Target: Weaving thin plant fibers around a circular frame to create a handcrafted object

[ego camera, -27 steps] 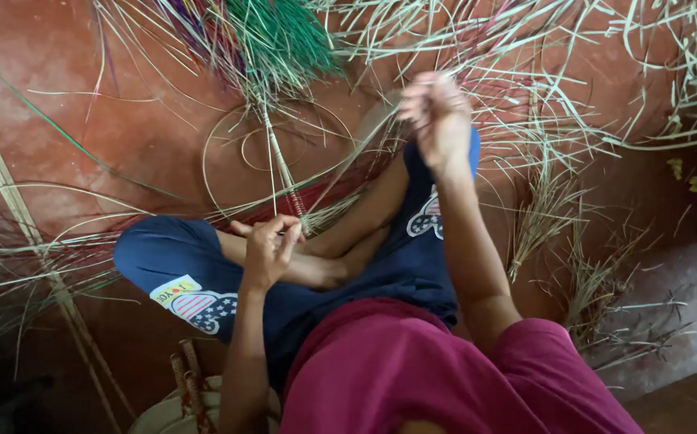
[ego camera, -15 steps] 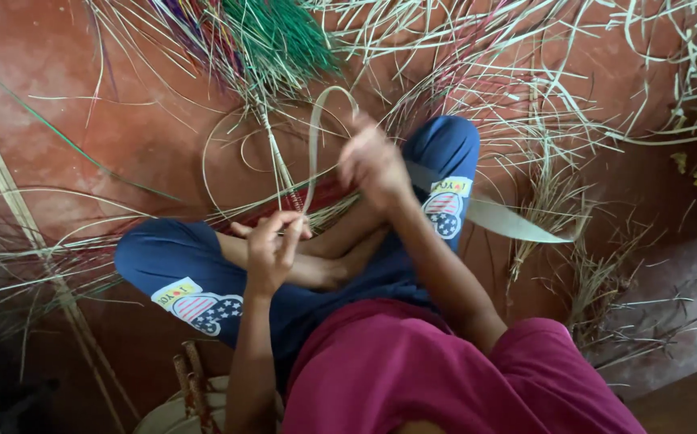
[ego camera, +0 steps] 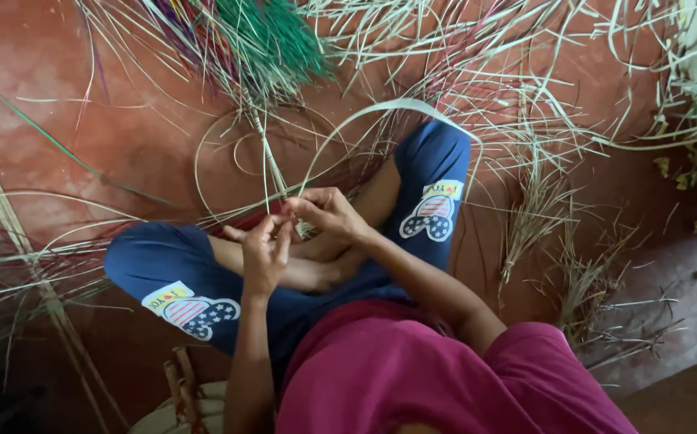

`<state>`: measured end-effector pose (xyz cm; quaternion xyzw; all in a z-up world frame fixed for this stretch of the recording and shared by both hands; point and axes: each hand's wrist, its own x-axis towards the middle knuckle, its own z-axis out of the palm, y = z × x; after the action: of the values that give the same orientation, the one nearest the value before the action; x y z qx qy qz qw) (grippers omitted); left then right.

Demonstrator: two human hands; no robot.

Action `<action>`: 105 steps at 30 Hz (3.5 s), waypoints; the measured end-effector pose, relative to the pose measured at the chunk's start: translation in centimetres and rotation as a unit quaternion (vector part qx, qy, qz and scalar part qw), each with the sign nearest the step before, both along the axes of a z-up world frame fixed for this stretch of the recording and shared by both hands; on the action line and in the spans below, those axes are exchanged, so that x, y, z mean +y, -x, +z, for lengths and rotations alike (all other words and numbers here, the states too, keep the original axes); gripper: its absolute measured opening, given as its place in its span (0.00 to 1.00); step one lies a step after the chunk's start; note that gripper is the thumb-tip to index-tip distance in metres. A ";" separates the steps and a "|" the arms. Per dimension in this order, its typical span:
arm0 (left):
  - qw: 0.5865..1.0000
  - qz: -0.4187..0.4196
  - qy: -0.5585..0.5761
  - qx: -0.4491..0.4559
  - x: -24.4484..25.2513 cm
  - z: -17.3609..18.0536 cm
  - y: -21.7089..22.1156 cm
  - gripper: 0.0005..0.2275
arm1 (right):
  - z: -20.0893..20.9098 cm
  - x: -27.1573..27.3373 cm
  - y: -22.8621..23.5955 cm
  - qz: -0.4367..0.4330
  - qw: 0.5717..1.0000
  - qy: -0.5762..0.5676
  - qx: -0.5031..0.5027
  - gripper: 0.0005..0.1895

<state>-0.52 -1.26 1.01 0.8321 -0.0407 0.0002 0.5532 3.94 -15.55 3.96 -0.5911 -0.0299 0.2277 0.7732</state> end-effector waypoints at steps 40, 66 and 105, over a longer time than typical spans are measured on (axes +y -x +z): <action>0.916 0.108 -0.385 -0.026 5.5 -2.5 -0.2 0.04 | -7.3 -17.8 -8.1 -0.307 0.932 -0.191 0.035 0.09; 0.999 0.023 -0.021 0.009 3.4 -13.8 -6.7 0.07 | -16.2 -2.6 -7.8 0.022 0.828 0.499 -0.254 0.05; 0.842 -0.087 -0.519 0.115 5.9 -18.1 -10.3 0.06 | -21.1 4.6 -7.5 0.116 0.761 0.628 -0.113 0.33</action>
<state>9.78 4.68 -17.11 0.9846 -0.0435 -0.1649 0.0388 11.42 -10.95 -17.09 -0.9577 -0.0358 0.2150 0.1880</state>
